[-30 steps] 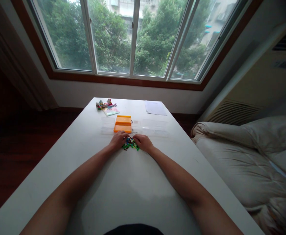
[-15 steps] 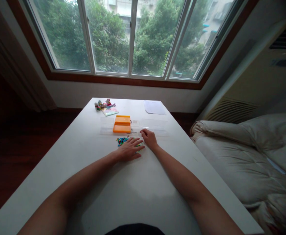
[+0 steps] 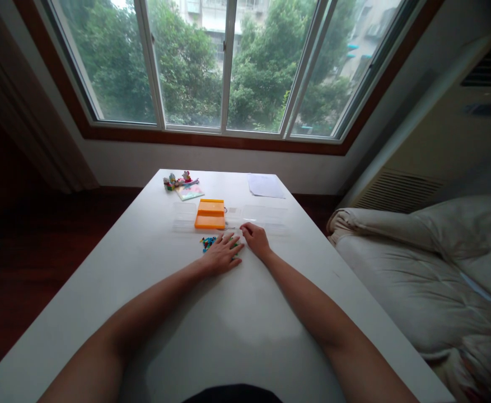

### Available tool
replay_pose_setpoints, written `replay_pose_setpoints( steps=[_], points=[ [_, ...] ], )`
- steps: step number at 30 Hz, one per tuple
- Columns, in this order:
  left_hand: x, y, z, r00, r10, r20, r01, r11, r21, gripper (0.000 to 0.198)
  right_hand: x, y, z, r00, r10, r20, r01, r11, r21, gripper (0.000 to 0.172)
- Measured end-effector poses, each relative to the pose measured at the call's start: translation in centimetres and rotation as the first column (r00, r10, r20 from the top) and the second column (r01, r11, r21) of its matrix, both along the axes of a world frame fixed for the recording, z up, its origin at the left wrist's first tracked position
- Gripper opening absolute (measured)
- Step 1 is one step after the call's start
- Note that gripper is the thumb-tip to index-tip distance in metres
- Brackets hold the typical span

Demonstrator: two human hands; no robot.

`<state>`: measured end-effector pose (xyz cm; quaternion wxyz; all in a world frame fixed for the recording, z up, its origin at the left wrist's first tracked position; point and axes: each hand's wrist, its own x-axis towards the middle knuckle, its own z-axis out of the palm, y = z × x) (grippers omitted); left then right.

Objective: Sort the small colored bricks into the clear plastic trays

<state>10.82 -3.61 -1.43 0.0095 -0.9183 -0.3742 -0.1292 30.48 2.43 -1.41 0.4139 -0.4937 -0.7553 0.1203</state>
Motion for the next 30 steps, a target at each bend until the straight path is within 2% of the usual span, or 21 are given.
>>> replay_pose_setpoints(
  steps=[5, 9, 15, 20, 25, 30],
  points=[
    [-0.3, 0.7, 0.2, 0.995, 0.077, 0.067, -0.077, 0.997, 0.003, 0.042, -0.1, -0.2, 0.1, 1.000, 0.015, 0.027, -0.015, 1.000, 0.001, 0.026],
    [-0.8, 1.2, 0.4, 0.990, 0.070, 0.122, -0.072, 0.997, 0.007, 0.035, -0.4, -0.5, 0.1, 0.994, 0.041, 0.099, -0.044, 0.998, 0.032, 0.022],
    [-2.7, 2.2, 1.0, 0.976, 0.074, 0.206, -0.058, 0.995, -0.083, 0.042, -0.6, -1.2, 0.3, 0.961, 0.011, 0.277, -0.035, 0.996, 0.081, 0.017],
    [-5.5, 3.2, 1.9, 0.973, 0.040, 0.227, 0.000, 0.985, -0.175, 0.046, -1.2, -2.2, 0.5, 0.919, 0.091, 0.383, -0.125, 0.990, 0.064, 0.016],
    [-7.9, 2.7, 1.6, 0.974, 0.015, 0.225, 0.031, 0.980, -0.199, 0.058, -1.8, -3.5, 0.4, 0.891, 0.182, 0.415, -0.226, 0.972, 0.058, 0.035],
    [-8.0, 1.7, 0.8, 0.984, -0.005, 0.179, 0.034, 0.987, -0.158, 0.080, -1.9, -4.1, 0.3, 0.849, 0.242, 0.469, -0.275, 0.961, 0.002, 0.051]
  ],
)
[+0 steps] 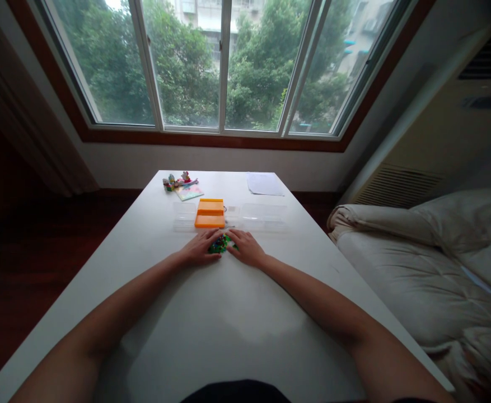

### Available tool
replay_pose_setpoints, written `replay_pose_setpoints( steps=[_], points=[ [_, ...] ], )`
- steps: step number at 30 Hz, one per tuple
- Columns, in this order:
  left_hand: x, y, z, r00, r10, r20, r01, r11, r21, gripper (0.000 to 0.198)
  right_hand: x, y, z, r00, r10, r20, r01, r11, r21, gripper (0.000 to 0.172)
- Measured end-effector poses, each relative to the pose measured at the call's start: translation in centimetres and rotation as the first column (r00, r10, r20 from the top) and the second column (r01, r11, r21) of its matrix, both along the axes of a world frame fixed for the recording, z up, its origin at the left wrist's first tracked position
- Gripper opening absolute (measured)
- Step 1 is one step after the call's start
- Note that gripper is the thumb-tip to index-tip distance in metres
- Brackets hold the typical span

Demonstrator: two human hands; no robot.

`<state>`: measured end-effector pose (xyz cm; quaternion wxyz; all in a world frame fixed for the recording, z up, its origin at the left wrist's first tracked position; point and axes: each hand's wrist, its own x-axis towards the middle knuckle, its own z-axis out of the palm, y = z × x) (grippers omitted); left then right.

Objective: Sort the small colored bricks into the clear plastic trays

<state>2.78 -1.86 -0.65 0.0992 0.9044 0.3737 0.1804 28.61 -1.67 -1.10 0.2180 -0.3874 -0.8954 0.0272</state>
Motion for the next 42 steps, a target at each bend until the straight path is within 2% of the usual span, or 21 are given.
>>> replay_pose_setpoints(
  steps=[6, 13, 17, 26, 30, 37, 42],
  points=[
    [0.6, 0.6, 0.2, 0.997, 0.071, -0.008, -0.070, 0.996, 0.063, 0.071, -0.6, 1.3, 0.3, 0.999, 0.051, 0.010, -0.051, 0.999, -0.005, 0.062],
    [0.6, 1.5, 0.3, 0.991, 0.131, -0.027, -0.128, 0.987, 0.097, 0.060, -1.2, 2.7, 0.2, 0.998, 0.059, -0.009, -0.058, 0.998, 0.031, 0.050],
    [0.9, 1.7, 0.3, 0.990, 0.139, -0.039, -0.134, 0.986, 0.102, 0.056, -1.1, 2.6, 0.2, 0.998, 0.056, -0.022, -0.056, 0.998, 0.030, 0.041],
    [1.3, 1.4, 0.2, 0.986, 0.164, -0.017, -0.162, 0.985, 0.064, 0.056, -0.1, 2.8, -0.6, 0.995, 0.054, -0.089, -0.055, 0.999, -0.004, 0.037],
    [1.8, 1.2, 0.0, 0.983, 0.183, -0.001, -0.183, 0.981, 0.066, 0.056, 0.3, 2.4, -0.6, 0.994, 0.061, -0.088, -0.063, 0.998, -0.020, 0.039],
    [2.1, 1.2, -0.1, 0.980, 0.194, 0.043, -0.196, 0.979, 0.061, 0.044, -0.3, 1.9, -0.4, 0.996, 0.029, -0.084, -0.029, 1.000, -0.004, 0.043],
    [0.8, 0.8, 0.3, 0.987, 0.149, 0.050, -0.151, 0.988, 0.035, 0.052, 0.4, 1.4, -0.1, 0.996, 0.031, -0.088, -0.031, 1.000, -0.001, 0.047]
  ],
)
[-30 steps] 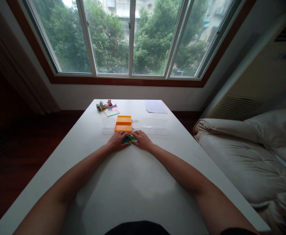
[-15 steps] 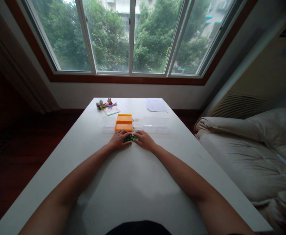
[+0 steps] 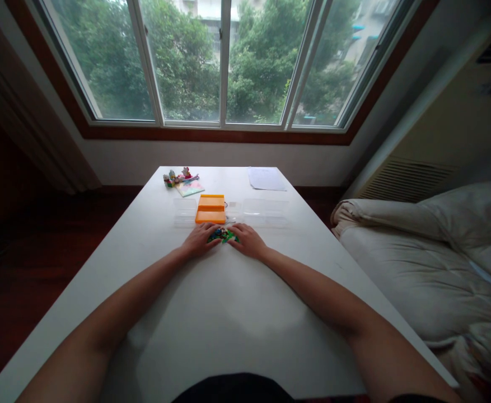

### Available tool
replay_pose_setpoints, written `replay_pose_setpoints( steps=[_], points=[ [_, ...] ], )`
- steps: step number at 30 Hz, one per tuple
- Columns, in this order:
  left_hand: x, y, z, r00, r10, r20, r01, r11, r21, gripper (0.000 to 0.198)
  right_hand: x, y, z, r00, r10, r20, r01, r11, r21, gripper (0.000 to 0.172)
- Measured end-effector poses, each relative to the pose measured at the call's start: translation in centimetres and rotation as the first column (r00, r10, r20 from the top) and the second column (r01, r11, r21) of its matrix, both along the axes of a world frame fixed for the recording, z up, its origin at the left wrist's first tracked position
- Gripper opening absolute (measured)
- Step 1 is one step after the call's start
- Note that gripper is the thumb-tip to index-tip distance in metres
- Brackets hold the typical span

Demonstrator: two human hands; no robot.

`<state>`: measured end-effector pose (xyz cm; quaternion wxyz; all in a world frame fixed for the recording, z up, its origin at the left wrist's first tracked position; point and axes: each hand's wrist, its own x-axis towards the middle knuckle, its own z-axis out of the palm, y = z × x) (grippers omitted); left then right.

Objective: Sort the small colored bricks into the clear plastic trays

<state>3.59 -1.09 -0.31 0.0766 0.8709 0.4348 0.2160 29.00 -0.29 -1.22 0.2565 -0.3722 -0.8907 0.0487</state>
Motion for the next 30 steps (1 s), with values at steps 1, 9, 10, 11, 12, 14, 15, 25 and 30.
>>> replay_pose_setpoints(
  steps=[1, 9, 10, 11, 12, 14, 15, 25, 30],
  points=[
    [-0.5, -0.1, 0.0, 1.000, -0.004, -0.009, 0.004, 1.000, -0.005, 0.056, 0.4, -0.1, 0.0, 1.000, 0.000, 0.001, 0.000, 1.000, -0.001, 0.050],
    [-5.1, -0.6, -1.2, 0.983, 0.047, -0.177, -0.057, 0.997, -0.053, 0.079, 4.4, -0.2, -0.9, 0.989, -0.026, 0.146, 0.040, 0.995, -0.095, 0.093],
    [-5.3, -0.6, -1.3, 0.981, 0.053, -0.186, -0.065, 0.996, -0.058, 0.080, 4.6, -0.3, -1.1, 0.986, -0.026, 0.167, 0.044, 0.993, -0.109, 0.093],
    [-5.4, -0.6, -1.5, 0.980, 0.057, -0.192, -0.070, 0.996, -0.062, 0.081, 4.6, -0.3, -1.3, 0.983, -0.027, 0.184, 0.050, 0.991, -0.121, 0.093],
    [-5.3, -0.6, -1.6, 0.979, 0.058, -0.198, -0.072, 0.995, -0.067, 0.083, 4.6, -0.3, -1.5, 0.980, -0.028, 0.198, 0.055, 0.990, -0.131, 0.093],
    [-5.1, -0.5, -1.9, 0.975, 0.057, -0.213, -0.075, 0.994, -0.078, 0.086, 4.5, -0.4, -1.8, 0.975, -0.026, 0.220, 0.060, 0.987, -0.148, 0.092],
    [-4.9, -0.5, -1.9, 0.973, 0.060, -0.221, -0.079, 0.994, -0.081, 0.087, 4.4, -0.4, -1.9, 0.973, -0.022, 0.230, 0.059, 0.986, -0.155, 0.093],
    [-3.7, -1.7, -2.2, 0.959, 0.126, -0.253, -0.153, 0.984, -0.094, 0.083, 3.4, -1.1, -1.6, 0.942, -0.057, 0.330, 0.127, 0.973, -0.194, 0.099],
    [-3.6, -2.3, -1.5, 0.935, 0.165, -0.314, -0.209, 0.972, -0.112, 0.089, 3.2, -1.5, -0.9, 0.913, -0.055, 0.405, 0.148, 0.968, -0.204, 0.102]
  ],
)
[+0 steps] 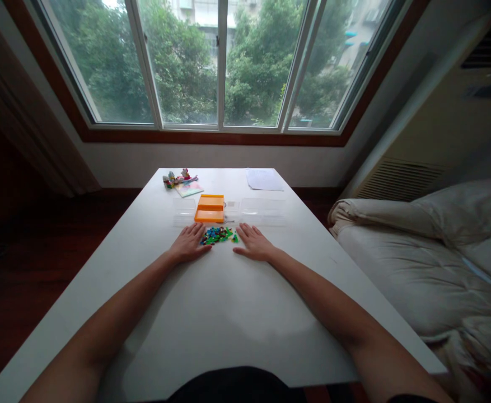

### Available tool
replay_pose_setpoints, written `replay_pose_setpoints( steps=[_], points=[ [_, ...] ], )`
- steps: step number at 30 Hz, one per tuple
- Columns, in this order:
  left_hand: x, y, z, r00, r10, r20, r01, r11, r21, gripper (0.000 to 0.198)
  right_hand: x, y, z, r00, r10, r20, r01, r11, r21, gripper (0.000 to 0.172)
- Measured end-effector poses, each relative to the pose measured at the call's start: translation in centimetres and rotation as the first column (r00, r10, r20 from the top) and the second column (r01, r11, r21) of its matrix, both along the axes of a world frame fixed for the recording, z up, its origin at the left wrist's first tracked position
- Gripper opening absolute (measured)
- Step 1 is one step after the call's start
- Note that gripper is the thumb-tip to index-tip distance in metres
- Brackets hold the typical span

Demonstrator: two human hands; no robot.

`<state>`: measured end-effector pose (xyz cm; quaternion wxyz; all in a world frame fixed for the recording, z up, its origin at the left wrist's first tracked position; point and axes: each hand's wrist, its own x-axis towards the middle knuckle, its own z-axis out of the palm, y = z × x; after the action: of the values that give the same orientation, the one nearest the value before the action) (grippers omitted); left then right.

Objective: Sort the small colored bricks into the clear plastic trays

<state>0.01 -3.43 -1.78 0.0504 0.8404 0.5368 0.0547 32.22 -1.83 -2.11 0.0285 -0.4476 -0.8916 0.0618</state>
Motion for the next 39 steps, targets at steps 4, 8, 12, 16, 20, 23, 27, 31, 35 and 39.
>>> replay_pose_setpoints(
  steps=[4, 8, 12, 16, 20, 23, 27, 31, 35, 39],
  points=[
    [-0.1, -0.1, -0.2, 0.999, 0.038, -0.022, -0.038, 0.999, -0.012, 0.093, -0.1, -0.2, 0.3, 1.000, -0.014, 0.002, 0.014, 1.000, -0.001, 0.101],
    [0.1, -0.1, -0.6, 0.997, 0.062, -0.038, -0.063, 0.998, -0.019, 0.096, -0.1, -0.3, 0.6, 1.000, -0.021, -0.019, 0.022, 1.000, 0.007, 0.100],
    [0.0, 0.0, -0.4, 0.998, 0.039, -0.045, -0.040, 0.999, -0.020, 0.097, -0.1, -0.4, 0.9, 0.999, -0.027, -0.022, 0.027, 1.000, 0.000, 0.100],
    [-0.6, -0.1, 0.1, 0.999, -0.002, -0.036, 0.002, 1.000, -0.003, 0.095, -0.2, -0.5, 0.9, 0.999, -0.035, -0.021, 0.035, 0.999, 0.005, 0.099],
    [-0.8, -0.3, 0.2, 1.000, -0.014, -0.027, 0.014, 1.000, 0.015, 0.094, -0.1, -0.6, 1.0, 0.999, -0.040, -0.020, 0.040, 0.999, 0.009, 0.098],
    [-0.8, -0.3, 0.2, 0.999, -0.007, -0.031, 0.007, 1.000, 0.008, 0.094, -0.2, -0.7, 1.1, 0.999, -0.038, -0.017, 0.038, 0.999, 0.002, 0.098],
    [-0.7, -0.2, 0.2, 0.999, -0.020, -0.043, 0.019, 1.000, -0.018, 0.096, -0.5, -0.7, 0.9, 0.998, -0.063, -0.005, 0.063, 0.998, -0.011, 0.100],
    [-0.6, -0.2, 0.3, 0.999, -0.017, -0.043, 0.016, 0.999, -0.032, 0.095, -0.9, -0.9, 0.8, 0.995, -0.097, 0.000, 0.097, 0.995, -0.012, 0.101],
    [-0.5, -0.3, 0.3, 1.000, -0.003, -0.031, 0.003, 1.000, -0.025, 0.093, -1.0, -1.1, 1.1, 0.995, -0.102, 0.009, 0.102, 0.995, -0.015, 0.102],
    [-0.4, -0.5, 0.5, 1.000, 0.000, -0.019, 0.000, 1.000, -0.013, 0.091, -1.0, -1.4, 1.5, 0.994, -0.105, 0.014, 0.106, 0.994, -0.013, 0.102]
  ],
)
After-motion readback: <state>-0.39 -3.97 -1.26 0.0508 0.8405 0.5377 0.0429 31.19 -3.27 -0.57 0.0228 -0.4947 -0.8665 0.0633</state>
